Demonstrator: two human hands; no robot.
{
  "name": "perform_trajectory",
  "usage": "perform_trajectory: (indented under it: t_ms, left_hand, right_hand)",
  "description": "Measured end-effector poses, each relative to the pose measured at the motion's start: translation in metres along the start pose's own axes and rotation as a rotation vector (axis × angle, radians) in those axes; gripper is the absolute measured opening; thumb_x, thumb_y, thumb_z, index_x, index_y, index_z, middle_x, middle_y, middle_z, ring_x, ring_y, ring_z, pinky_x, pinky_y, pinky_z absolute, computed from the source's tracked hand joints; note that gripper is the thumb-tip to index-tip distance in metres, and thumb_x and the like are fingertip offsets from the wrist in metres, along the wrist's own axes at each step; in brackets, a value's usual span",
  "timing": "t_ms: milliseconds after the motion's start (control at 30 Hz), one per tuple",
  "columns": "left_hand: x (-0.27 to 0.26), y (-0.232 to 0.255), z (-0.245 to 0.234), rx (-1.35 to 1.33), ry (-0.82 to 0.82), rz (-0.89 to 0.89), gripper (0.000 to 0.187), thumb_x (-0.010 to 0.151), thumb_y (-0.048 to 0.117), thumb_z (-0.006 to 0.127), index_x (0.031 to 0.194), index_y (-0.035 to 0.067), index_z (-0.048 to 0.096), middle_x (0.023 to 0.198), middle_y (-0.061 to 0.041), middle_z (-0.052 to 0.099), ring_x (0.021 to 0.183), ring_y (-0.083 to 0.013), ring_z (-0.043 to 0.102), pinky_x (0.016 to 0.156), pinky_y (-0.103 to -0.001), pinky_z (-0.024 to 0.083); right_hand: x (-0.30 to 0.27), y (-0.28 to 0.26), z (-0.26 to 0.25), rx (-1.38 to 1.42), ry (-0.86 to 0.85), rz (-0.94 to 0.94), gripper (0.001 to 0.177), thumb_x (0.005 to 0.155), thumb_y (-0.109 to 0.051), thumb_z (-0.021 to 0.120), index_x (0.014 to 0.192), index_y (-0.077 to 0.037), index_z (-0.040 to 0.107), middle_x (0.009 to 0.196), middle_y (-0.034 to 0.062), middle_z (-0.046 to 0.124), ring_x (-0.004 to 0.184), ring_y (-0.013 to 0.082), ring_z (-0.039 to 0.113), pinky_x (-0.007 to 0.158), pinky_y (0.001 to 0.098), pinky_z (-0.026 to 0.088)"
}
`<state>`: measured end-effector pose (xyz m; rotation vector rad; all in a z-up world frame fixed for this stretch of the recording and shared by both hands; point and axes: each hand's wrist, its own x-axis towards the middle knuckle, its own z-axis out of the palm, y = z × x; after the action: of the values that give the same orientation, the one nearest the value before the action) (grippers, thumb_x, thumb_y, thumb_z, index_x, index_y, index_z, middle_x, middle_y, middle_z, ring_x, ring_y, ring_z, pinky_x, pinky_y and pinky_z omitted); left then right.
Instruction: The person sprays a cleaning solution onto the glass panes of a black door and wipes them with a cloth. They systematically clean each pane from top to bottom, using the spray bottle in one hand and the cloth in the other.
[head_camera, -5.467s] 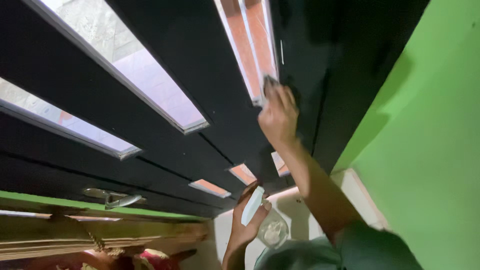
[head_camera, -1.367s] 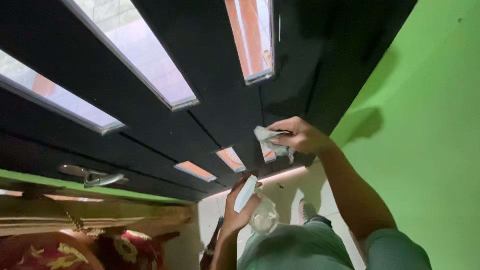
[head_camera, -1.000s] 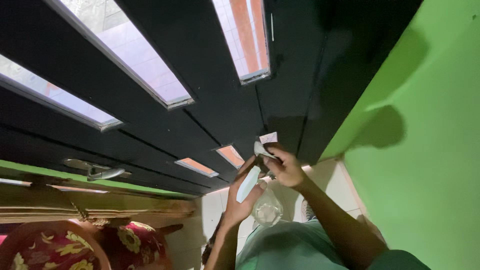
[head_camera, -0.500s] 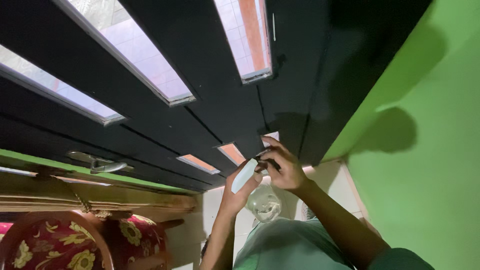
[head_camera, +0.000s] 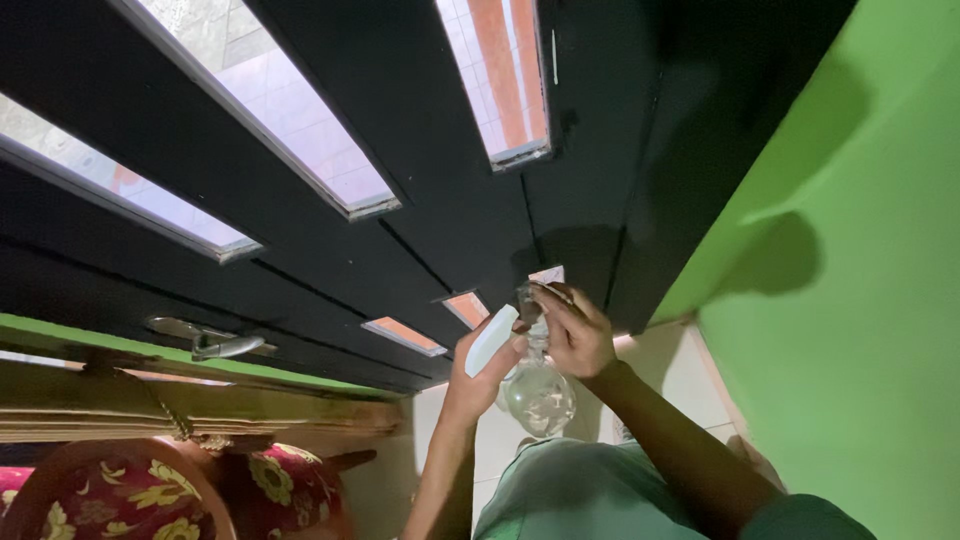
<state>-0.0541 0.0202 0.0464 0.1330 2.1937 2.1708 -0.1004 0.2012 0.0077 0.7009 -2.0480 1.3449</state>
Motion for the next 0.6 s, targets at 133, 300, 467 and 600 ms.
perform_trajectory:
  t_ms: [133,300,467,600]
  left_hand:
    - [0.0,-0.007,-0.009,-0.016,-0.011,-0.055,0.034,0.089,0.015,0.071,0.12,0.0,0.073,0.088,-0.002,0.068,0.078,-0.0094,0.06,0.069,-0.027,0.048]
    - [0.006,-0.012,-0.022,0.009,-0.17,0.011,0.034,0.092,0.013,0.072,0.121,-0.003,0.068,0.1,-0.003,0.071,0.091,-0.0086,0.064,0.08,-0.026,0.052]
    - [0.008,-0.01,-0.033,-0.04,-0.18,0.042,0.053,0.09,0.014,0.072,0.14,-0.002,0.059,0.11,-0.005,0.071,0.098,-0.0086,0.062,0.088,-0.024,0.051]
    - [0.0,-0.013,-0.037,-0.037,-0.121,0.034,0.057,0.09,0.015,0.075,0.14,-0.005,0.058,0.114,-0.007,0.071,0.1,-0.0106,0.063,0.088,-0.026,0.052]
  right_hand:
    - [0.01,-0.012,-0.001,-0.04,-0.025,-0.063,0.04,0.091,-0.001,0.064,0.13,0.009,0.061,0.131,0.0256,0.06,0.117,0.0374,0.065,0.095,0.0419,0.057]
    - [0.006,0.003,0.007,0.044,-0.243,0.1,0.033,0.086,-0.004,0.071,0.117,0.005,0.067,0.121,0.0198,0.065,0.105,0.0283,0.07,0.084,0.0372,0.059]
    - [0.021,0.004,0.012,0.122,-0.131,0.331,0.028,0.09,-0.003,0.066,0.116,0.002,0.073,0.112,0.0161,0.073,0.078,0.0191,0.072,0.061,0.0308,0.057]
    - [0.081,-0.016,-0.001,0.1,0.204,0.198,0.024,0.098,-0.004,0.07,0.121,0.002,0.073,0.108,0.0165,0.075,0.089,0.0175,0.073,0.073,0.0279,0.059]
